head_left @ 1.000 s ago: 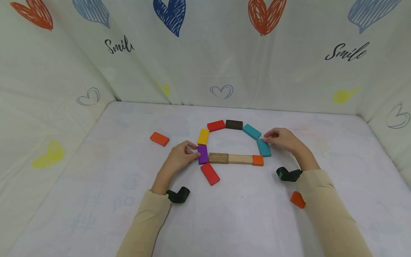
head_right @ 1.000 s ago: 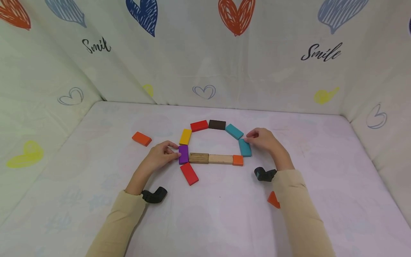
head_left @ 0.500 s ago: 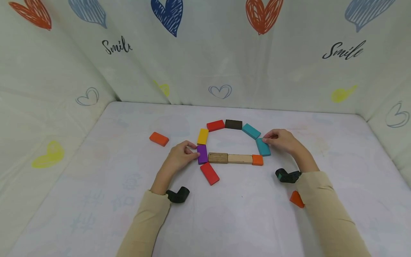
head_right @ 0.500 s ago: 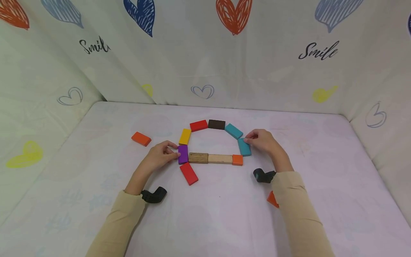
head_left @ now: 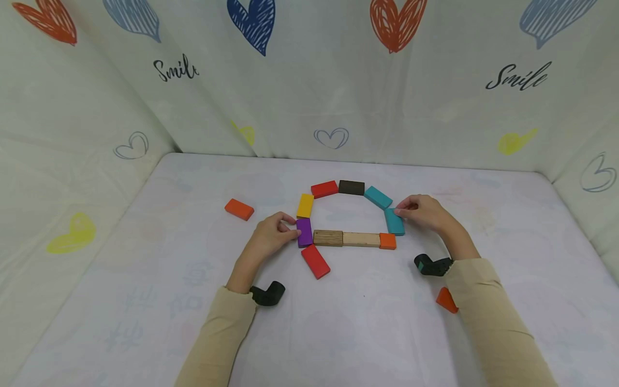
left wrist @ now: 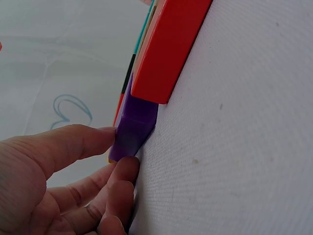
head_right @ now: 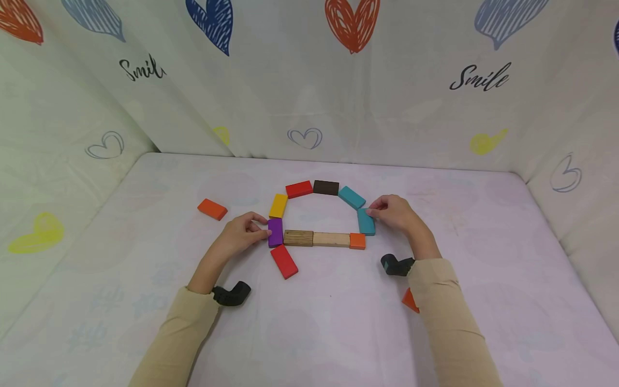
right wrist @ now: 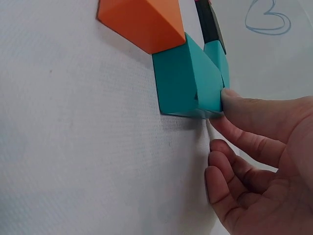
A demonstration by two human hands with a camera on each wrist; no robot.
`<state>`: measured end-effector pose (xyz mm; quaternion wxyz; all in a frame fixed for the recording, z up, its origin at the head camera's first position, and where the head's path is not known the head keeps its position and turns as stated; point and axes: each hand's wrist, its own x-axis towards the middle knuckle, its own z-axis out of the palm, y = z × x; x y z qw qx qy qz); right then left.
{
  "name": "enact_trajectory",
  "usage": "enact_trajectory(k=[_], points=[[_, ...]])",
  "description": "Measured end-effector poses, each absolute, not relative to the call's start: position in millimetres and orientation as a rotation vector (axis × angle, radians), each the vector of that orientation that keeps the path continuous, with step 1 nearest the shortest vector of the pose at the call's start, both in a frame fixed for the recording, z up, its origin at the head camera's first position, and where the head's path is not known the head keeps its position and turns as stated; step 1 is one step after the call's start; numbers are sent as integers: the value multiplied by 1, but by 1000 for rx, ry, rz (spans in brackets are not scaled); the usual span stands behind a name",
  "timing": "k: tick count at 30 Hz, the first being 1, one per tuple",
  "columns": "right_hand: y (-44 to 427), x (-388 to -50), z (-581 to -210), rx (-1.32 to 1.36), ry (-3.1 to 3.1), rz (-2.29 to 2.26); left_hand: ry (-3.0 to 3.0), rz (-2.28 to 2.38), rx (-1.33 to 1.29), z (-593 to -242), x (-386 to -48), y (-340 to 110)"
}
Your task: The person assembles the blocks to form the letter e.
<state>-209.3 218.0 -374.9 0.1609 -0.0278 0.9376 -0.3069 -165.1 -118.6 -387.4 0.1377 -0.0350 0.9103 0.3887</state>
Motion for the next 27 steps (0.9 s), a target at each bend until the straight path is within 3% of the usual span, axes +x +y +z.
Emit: enact_trajectory(k=[27], points=[[222, -195, -374, -9, 2631, -1044, 2638, 1129, -112, -390, -166, -119]])
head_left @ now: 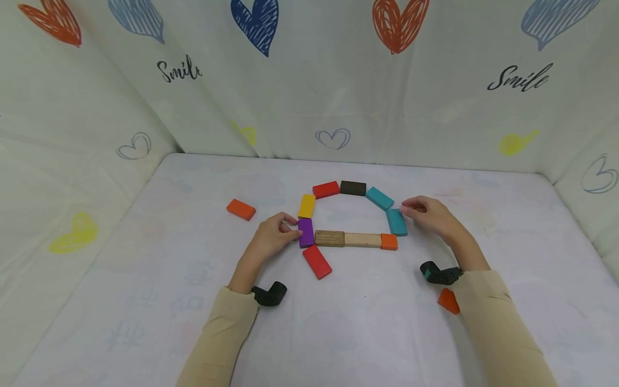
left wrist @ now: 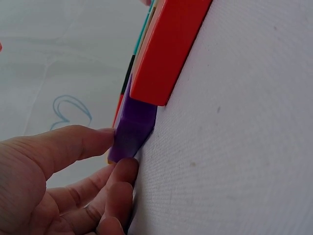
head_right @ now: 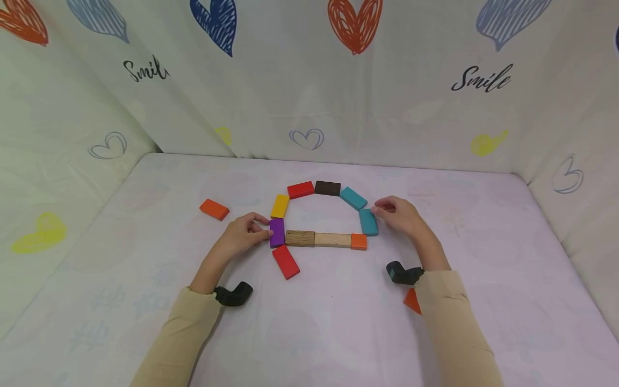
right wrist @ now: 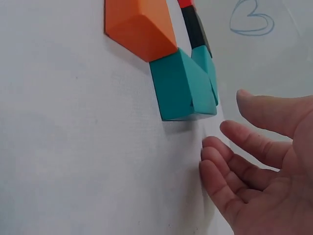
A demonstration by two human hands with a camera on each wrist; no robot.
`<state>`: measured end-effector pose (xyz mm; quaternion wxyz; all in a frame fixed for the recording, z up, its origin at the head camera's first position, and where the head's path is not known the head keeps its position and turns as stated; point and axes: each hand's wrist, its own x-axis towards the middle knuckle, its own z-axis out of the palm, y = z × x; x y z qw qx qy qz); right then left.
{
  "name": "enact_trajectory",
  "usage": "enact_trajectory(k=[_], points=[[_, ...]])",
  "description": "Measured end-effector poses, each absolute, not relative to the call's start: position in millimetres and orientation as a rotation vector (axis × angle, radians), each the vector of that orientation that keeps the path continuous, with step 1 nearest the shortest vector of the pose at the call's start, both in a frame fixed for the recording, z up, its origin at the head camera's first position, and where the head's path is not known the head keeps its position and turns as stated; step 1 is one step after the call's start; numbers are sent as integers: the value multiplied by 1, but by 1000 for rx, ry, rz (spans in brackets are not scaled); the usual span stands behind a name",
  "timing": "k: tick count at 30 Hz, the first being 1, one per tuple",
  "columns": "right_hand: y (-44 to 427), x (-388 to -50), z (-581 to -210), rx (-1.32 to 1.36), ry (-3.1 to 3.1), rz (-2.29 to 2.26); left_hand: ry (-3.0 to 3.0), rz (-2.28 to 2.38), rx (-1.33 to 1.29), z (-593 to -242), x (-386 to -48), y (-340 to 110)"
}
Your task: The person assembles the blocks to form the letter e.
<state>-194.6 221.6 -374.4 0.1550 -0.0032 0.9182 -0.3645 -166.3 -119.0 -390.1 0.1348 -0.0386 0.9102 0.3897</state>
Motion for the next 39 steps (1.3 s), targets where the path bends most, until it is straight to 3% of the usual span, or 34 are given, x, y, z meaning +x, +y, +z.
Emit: enact_trajectory(k=[21, 39], points=[[222, -113, -362, -256, 2801, -1118, 2637, 1137, -105, -386, -165, -119], [276, -45, -380, -210, 2982, -761, 2650, 1142, -105, -389, -163, -107]])
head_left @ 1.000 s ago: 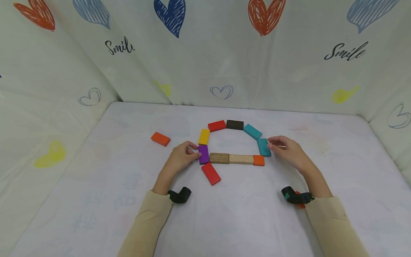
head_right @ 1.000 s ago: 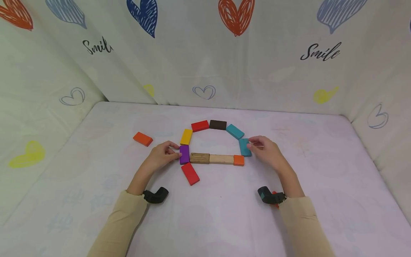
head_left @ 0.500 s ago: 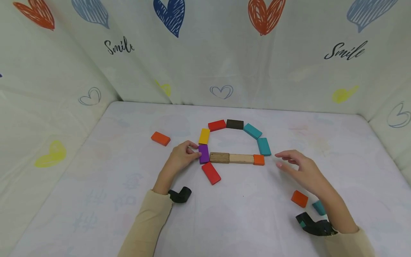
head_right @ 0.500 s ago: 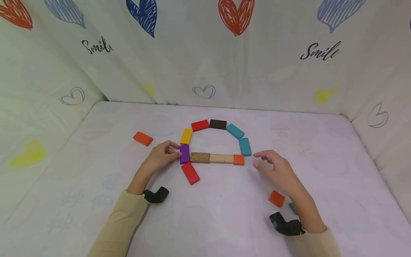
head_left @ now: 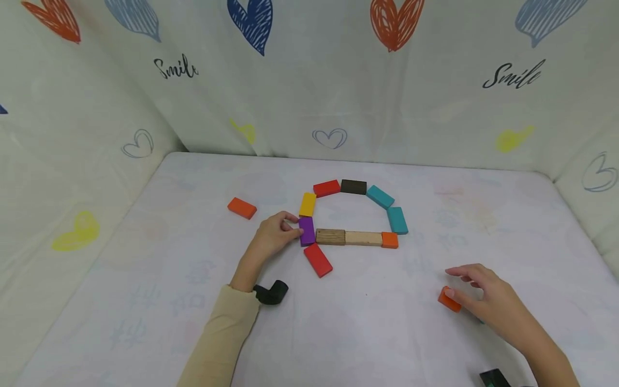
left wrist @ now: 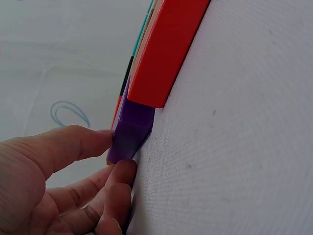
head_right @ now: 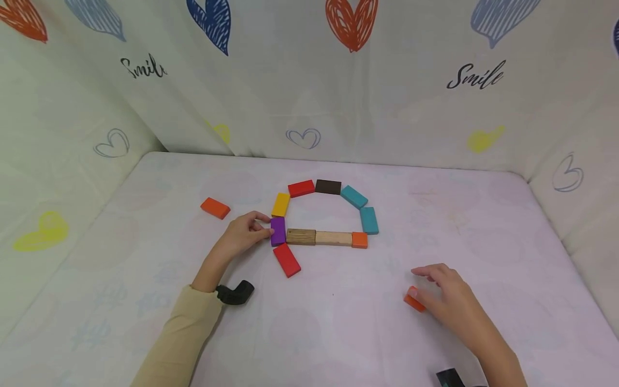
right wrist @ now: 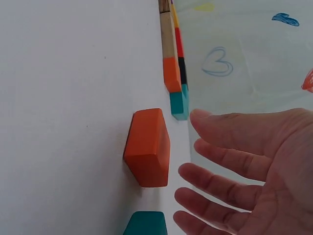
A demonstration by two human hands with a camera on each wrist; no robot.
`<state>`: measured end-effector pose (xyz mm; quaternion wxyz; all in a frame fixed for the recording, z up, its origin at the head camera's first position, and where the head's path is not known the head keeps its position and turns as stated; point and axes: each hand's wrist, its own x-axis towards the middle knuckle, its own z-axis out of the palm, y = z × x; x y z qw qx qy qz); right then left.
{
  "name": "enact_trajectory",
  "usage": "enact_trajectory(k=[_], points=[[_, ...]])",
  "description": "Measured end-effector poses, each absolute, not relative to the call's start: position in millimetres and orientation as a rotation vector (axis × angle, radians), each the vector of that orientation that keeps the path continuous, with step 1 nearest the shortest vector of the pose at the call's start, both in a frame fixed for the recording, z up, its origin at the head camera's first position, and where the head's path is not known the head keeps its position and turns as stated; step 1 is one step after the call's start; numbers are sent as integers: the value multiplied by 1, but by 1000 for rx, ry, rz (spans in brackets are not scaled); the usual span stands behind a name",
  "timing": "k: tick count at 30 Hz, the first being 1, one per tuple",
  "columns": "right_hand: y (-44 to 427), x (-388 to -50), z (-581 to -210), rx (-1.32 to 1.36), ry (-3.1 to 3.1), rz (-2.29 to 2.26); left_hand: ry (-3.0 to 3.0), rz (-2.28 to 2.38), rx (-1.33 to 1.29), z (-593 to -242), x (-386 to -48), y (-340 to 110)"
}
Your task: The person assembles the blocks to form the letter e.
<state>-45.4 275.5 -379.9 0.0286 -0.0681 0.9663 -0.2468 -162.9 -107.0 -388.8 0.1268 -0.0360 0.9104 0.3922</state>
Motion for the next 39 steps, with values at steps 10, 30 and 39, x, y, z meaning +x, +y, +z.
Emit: enact_trajectory(k=[10, 30, 39], points=[[277, -42, -386, -224, 2953, -638, 2641, 1152, -105, -390, -165, -107], [271, -52, -381, -200, 2877, -590, 2633, 1141, -140, -389, -164, -107], [244, -83, -363, -213, 2863, -733, 2630, 1141, -145, -387, -164, -107]])
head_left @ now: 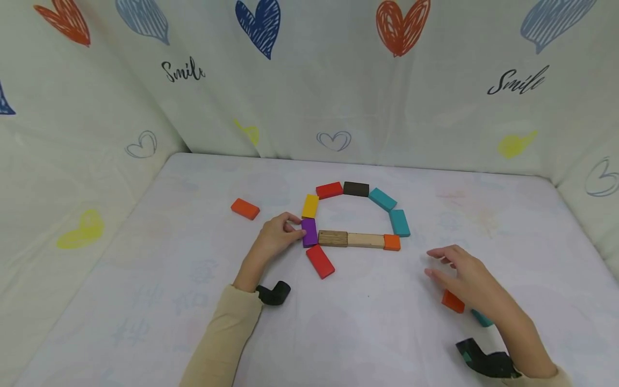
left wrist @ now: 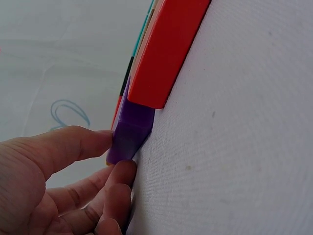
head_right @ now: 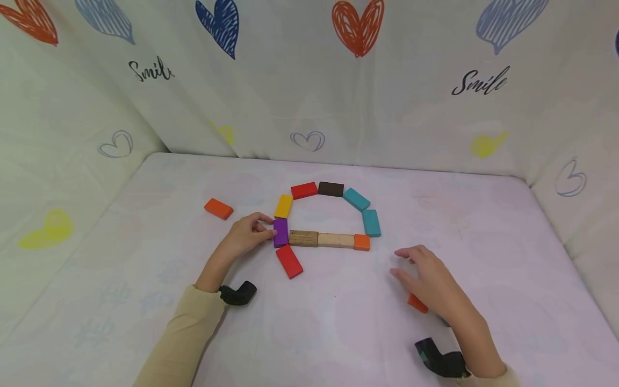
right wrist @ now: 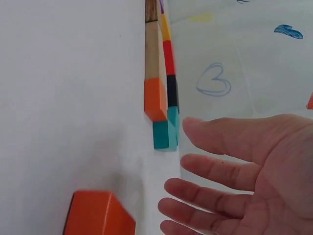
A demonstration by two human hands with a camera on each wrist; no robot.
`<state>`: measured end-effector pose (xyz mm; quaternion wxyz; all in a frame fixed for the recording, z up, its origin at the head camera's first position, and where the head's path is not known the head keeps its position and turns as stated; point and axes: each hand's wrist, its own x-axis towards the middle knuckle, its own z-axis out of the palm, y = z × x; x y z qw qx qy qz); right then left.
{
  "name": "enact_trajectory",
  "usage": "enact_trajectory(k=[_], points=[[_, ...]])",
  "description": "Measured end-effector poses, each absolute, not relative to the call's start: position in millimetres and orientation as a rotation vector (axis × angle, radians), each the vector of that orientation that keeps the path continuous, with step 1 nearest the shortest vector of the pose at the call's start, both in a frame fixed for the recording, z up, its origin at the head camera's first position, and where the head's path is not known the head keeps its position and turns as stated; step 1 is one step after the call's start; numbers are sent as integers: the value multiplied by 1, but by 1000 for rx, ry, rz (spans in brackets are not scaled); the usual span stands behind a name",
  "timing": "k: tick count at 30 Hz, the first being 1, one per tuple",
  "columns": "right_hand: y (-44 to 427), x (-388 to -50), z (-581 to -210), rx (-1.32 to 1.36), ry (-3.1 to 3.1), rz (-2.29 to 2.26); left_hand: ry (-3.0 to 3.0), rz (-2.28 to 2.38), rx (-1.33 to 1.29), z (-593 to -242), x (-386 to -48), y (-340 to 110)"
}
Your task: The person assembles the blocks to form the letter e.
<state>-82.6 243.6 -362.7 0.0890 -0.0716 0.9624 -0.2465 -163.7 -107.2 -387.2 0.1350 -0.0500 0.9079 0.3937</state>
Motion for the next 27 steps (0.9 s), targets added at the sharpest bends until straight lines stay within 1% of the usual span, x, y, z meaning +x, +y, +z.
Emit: enact_trajectory(k=[5, 13, 19, 27], points=[[225, -107, -360, -126, 2831, -858, 2622, 1143, -153, -386, -164, -108], [208, -143, -368, 119, 2753, -949, 2628, 1141, -154, -386, -163, -107], [204, -153, -373, 207, 2757, -998, 2627, 1136, -162, -387, -163, -107], [208, -155, -375, 181, 2770, -1000, 2625, 1125, -153, -387, -164, -108]])
